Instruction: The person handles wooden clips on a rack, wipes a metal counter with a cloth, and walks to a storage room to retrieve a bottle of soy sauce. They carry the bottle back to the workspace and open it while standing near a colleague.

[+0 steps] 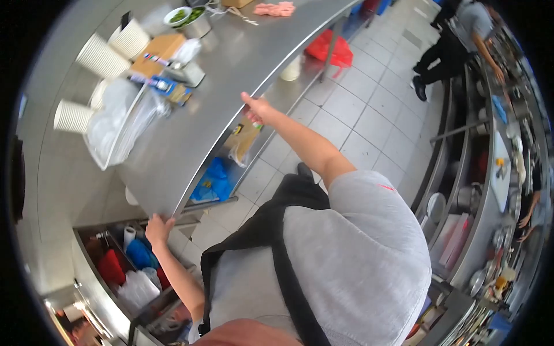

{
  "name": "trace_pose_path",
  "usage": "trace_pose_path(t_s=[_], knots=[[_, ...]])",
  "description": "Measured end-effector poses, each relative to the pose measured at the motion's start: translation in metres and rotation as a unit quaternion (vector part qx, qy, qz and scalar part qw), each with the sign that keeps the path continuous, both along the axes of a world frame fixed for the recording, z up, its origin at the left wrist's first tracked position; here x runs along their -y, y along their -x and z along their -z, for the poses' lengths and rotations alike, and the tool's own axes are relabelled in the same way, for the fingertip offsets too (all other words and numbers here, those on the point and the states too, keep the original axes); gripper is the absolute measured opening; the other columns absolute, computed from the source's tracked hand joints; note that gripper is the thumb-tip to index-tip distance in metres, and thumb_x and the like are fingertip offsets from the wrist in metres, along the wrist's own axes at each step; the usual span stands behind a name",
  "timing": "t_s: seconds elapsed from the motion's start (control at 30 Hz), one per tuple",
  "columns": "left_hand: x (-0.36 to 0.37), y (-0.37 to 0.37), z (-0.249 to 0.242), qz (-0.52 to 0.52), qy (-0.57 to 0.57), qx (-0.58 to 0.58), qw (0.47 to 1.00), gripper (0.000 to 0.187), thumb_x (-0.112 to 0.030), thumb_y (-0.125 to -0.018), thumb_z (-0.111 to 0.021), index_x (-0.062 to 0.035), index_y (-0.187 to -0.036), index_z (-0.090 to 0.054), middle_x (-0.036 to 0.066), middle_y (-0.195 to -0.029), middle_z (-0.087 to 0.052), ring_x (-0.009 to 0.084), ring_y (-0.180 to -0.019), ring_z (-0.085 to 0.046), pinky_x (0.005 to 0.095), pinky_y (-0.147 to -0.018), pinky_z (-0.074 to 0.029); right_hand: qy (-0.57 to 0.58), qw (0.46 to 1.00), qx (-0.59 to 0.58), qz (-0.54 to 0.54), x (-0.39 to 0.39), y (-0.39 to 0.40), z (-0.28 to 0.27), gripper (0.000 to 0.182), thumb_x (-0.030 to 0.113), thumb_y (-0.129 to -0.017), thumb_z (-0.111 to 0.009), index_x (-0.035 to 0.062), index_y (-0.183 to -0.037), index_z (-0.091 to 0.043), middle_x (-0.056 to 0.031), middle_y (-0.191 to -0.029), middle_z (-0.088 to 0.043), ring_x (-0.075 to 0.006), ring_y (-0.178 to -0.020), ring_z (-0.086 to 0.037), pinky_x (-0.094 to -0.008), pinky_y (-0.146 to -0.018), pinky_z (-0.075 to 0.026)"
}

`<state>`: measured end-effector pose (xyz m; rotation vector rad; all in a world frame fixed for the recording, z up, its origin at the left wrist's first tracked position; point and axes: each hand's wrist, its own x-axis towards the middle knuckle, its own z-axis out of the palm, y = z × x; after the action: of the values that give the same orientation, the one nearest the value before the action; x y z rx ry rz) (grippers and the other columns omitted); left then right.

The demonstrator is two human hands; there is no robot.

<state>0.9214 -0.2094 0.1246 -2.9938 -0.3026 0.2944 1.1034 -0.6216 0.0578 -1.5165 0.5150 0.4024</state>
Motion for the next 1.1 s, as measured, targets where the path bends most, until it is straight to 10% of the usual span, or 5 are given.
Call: trace_pose_path(t_s=[0.23,0.4,0.63,1.0,1.1], knots=[[0.01,-0.024,-0.018,-0.14,0.112,-0.07,0.981,0.056,-0.05,-0.073,-0.051,0.0039,-0.081,-0.06,0.018,-0.066,-0.06,0.0307,-0.062,-0.059,0.0393,-0.062,-0.044,0.017,0.958,0.098,-0.269,0.105,-0.02,-0.024,0.026,0.034,-0.077,-0.058,0.0098,-0.069,-0.053,0.0004,-0.061,-0.049,-0.0077,-0.053,-0.046,-0.0218,-0.045,-0.036],[0.019,-0.027,0.001,-0.258,0.404,0.059,0.876,0.047,-0.035,-0.074,-0.059,0.0044,-0.099,-0.056,0.016,-0.103,-0.057,0.025,-0.089,-0.056,0.0353,-0.077,-0.042,0.131,0.923,0.299,-0.205,0.194,-0.088,-0.039,0.022,0.027,-0.073,-0.064,0.0079,-0.067,-0.055,0.0016,-0.059,-0.051,-0.0071,-0.059,-0.047,-0.0244,-0.052,-0.041],[0.112,-0.128,-0.039,-0.273,0.302,0.185,0.895,0.038,-0.029,-0.077,-0.054,0.0038,-0.097,-0.054,0.014,-0.1,-0.056,0.0235,-0.09,-0.053,0.0339,-0.077,-0.041,0.3,0.852,0.416,-0.104,0.243,-0.156,-0.038,0.018,0.021,-0.073,-0.059,0.005,-0.069,-0.052,-0.0082,-0.055,-0.051,-0.0201,-0.051,-0.05,-0.0315,-0.049,-0.039],[0.21,-0.312,-0.045,0.127,0.48,0.345,0.796,0.025,-0.018,-0.083,-0.046,0.0028,-0.094,-0.052,0.01,-0.095,-0.054,0.021,-0.091,-0.048,0.0317,-0.078,-0.038,0.209,0.909,0.348,-0.093,0.256,-0.147,-0.032,0.019,0.021,-0.079,-0.053,0.0039,-0.072,-0.05,-0.0111,-0.057,-0.051,-0.0248,-0.05,-0.049,-0.0331,-0.048,-0.039],[0.329,-0.351,-0.009,0.209,0.605,0.18,0.747,0.015,-0.011,-0.079,-0.041,-0.0048,-0.088,-0.052,-0.003,-0.061,-0.042,0.0041,-0.055,-0.037,0.0173,-0.049,-0.029,0.29,0.898,0.298,-0.147,0.271,-0.115,-0.045,0.019,0.018,-0.079,-0.052,0.0019,-0.072,-0.045,-0.0113,-0.059,-0.05,-0.0271,-0.055,-0.05,-0.0355,-0.052,-0.039]])
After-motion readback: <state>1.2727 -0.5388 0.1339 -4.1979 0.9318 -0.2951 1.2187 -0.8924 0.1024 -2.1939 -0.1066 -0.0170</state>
